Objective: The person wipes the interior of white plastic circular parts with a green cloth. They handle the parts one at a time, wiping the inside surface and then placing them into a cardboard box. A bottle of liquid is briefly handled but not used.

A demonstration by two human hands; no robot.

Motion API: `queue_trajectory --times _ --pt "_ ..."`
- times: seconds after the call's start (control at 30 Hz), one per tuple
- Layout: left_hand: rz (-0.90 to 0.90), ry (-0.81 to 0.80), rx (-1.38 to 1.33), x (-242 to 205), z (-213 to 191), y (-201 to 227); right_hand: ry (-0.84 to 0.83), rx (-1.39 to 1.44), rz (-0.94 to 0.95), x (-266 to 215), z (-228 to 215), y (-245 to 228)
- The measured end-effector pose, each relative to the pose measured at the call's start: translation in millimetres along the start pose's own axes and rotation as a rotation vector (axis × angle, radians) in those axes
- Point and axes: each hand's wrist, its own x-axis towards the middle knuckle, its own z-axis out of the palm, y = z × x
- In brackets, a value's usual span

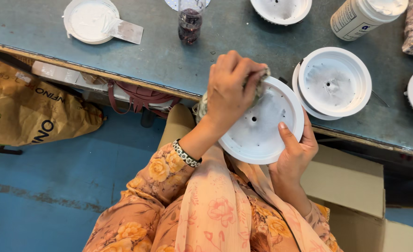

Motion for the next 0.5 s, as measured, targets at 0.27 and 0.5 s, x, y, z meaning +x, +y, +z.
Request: queue_trajectory --times 0.27,0.5 --pt "0.142 0.027 0.081 -13 4 27 -0.061 0.013 -0.009 -3 2 2" --pt "-0.481 -0.096 -0.251 -49 -1 -25 -0.027 0.028 -0.149 -8 -9 -5"
